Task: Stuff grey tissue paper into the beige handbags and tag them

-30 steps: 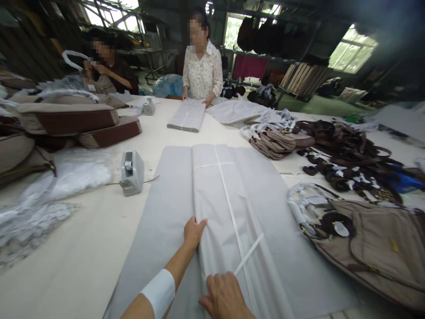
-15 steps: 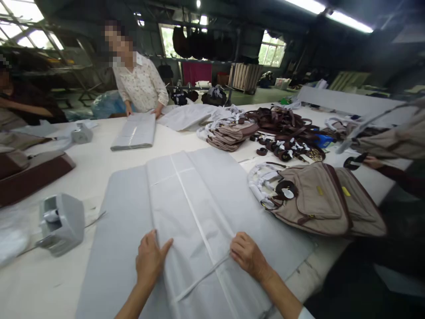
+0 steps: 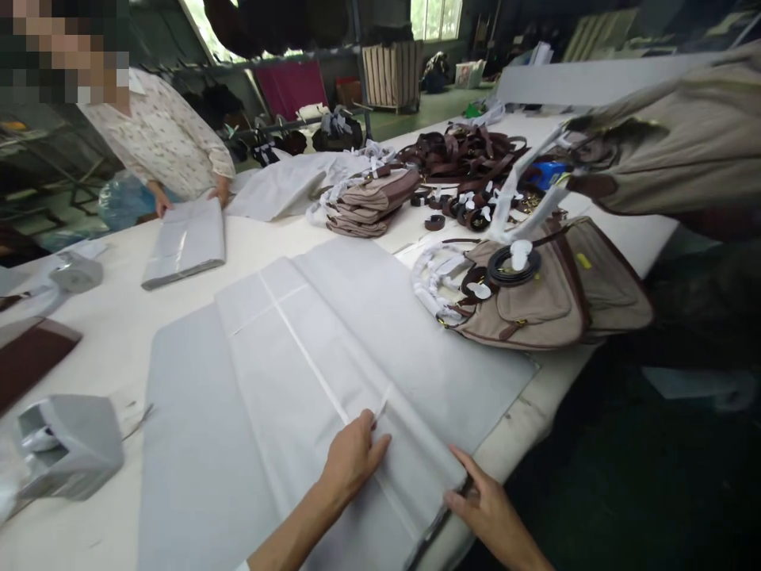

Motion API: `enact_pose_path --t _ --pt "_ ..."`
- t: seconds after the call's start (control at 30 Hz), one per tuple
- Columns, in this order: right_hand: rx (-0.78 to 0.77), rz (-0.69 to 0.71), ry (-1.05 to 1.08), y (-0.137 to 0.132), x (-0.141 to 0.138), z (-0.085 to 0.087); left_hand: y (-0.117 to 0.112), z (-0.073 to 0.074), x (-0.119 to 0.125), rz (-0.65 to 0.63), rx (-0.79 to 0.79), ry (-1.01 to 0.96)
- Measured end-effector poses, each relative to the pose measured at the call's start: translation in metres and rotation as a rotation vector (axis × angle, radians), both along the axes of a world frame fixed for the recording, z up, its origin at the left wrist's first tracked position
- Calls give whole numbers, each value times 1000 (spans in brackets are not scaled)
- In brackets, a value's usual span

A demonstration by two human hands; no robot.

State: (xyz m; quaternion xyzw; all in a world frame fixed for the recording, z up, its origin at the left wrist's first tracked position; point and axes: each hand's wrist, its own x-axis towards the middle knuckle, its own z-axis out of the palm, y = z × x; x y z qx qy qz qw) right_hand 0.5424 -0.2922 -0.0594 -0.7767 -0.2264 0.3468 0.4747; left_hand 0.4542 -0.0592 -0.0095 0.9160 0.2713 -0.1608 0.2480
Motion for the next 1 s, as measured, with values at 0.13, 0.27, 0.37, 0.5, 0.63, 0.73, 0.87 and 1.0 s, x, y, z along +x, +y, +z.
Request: enact_pose_path --t 0.13,0.27,0.37,0.5,0.63,0.73,0.87,1.0 --pt "17 -132 -31 13 -3 1 -6 3 -32 -92 31 -118" --pt "33 -158 35 24 -3 8 -36 -3 -72 -450 140 -264" --pt "21 -204 71 25 -9 16 -58 -10 -87 -562 64 -240" --pt "7 -248 102 26 -13 18 -62 -3 -73 -582 47 -157" --pt "-4 -223 89 25 -13 11 -51 6 -40 -807 114 -115" --pt "-43 -218 64 22 -15 8 -49 6 -20 -991 176 -71" --pt "-32 -323 -42 22 -22 8 -49 4 -9 -1138 206 -281" --pt "6 -449 -66 28 -33 12 -43 10 -8 -1218 193 -570"
